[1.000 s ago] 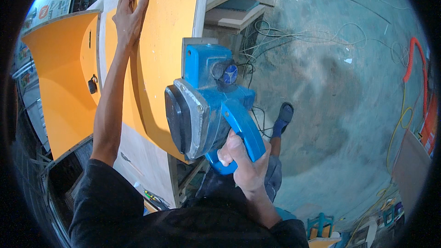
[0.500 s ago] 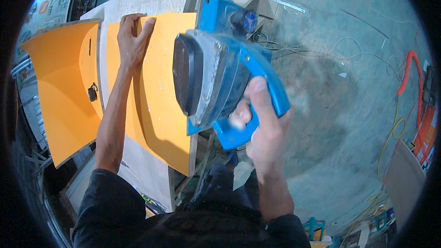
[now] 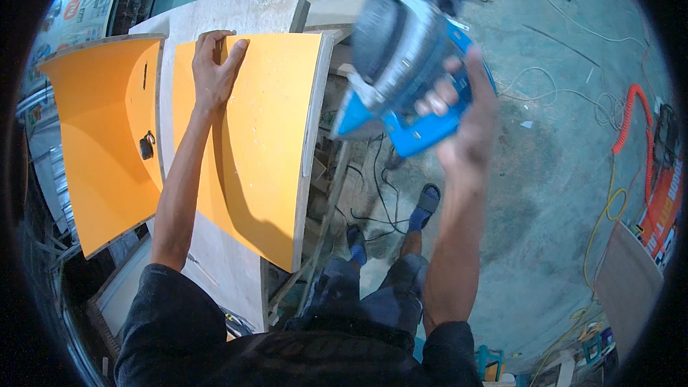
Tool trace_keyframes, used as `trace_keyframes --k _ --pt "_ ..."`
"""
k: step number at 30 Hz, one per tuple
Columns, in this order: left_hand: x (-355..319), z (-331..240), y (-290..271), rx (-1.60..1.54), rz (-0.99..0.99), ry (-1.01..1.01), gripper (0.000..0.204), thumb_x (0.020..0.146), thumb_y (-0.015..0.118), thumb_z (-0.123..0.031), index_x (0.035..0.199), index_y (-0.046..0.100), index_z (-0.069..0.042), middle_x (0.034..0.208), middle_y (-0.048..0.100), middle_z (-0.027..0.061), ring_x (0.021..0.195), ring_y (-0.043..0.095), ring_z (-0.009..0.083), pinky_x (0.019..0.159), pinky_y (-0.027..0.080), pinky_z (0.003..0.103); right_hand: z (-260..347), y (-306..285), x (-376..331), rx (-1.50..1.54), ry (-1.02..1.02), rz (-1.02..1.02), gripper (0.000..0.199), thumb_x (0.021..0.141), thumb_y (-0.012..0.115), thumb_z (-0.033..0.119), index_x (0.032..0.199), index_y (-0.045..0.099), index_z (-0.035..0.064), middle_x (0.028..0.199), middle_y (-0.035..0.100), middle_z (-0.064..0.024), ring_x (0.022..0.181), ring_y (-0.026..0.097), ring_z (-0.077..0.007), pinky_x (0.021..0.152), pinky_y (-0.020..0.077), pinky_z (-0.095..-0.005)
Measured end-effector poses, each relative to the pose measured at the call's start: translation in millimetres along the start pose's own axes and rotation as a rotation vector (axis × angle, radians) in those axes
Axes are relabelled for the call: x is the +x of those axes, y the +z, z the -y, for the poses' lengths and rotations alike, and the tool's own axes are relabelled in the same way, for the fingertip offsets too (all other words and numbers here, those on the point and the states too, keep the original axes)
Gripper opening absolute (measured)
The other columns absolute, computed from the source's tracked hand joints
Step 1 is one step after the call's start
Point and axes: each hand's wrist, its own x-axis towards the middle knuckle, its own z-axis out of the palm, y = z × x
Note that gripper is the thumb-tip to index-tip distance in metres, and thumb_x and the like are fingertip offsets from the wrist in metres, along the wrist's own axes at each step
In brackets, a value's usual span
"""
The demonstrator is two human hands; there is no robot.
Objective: The person uses a power sander to smooth the edges of several yellow boards and then positions the boards against a larger curved wooden structure.
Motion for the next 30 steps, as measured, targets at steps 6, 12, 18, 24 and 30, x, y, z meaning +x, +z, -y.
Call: trace_keyframes --k 6,12,18,24,30 --pt "-4.2 1.0 2.1 -0.060 -0.018 -0.048 0.042 0.089 0.077 -0.037 0.108 0.070 0.000 0.111 0.063 0.0141 0.102 0.061 0.0272 0.092 0.048 0.038 -11.5 -142.5 -86.4 -0.010 0.076 -0.371 0.033 0.106 0.056 0.044 0.093 0.058 0.0135 0.063 0.045 0.0050 0.054 0.043 -0.0072 0.051 0.0380 -0.0253" --pt "0.9 13.7 4.0 0.059 -0.100 0.144 0.038 0.093 0.074 -0.034 0.110 0.069 -0.001 0.110 0.066 0.0143 0.105 0.062 0.0290 0.093 0.048 0.038 -39.7 -295.5 -184.6 0.060 0.139 -0.793 0.035 0.102 0.061 0.048 0.090 0.053 0.0161 0.065 0.041 0.0067 0.055 0.041 -0.0062 0.048 0.0368 -0.0230" --pt "-2.0 -58.5 16.9 -0.084 0.100 0.336 0.037 0.102 0.063 -0.033 0.125 0.068 -0.005 0.122 0.070 0.0090 0.117 0.063 0.0216 0.102 0.045 0.038 -34.9 -392.9 -268.7 -0.160 0.129 -1.018 0.033 0.101 0.065 0.043 0.090 0.055 0.0141 0.065 0.045 0.0064 0.052 0.045 -0.0053 0.045 0.0378 -0.0230" --pt "10.9 -132.5 34.8 -0.008 0.324 0.131 0.038 0.089 0.072 -0.034 0.099 0.077 0.002 0.082 0.075 0.0099 0.079 0.068 0.0147 0.072 0.054 0.032 -44.2 -481.0 -329.5 -0.360 0.131 -1.149 0.030 0.101 0.067 0.038 0.092 0.061 0.0102 0.063 0.050 0.0049 0.050 0.047 -0.0056 0.044 0.0401 -0.0237" --pt "9.0 -140.6 39.8 0.091 0.266 0.279 0.032 0.091 0.068 -0.030 0.095 0.075 0.001 0.082 0.074 0.0138 0.079 0.070 0.0203 0.074 0.053 0.036 -82.9 -513.6 -339.7 -0.402 0.182 -1.127 0.034 0.097 0.072 0.039 0.084 0.062 0.0091 0.063 0.052 0.0039 0.050 0.046 -0.0071 0.045 0.0373 -0.0245"
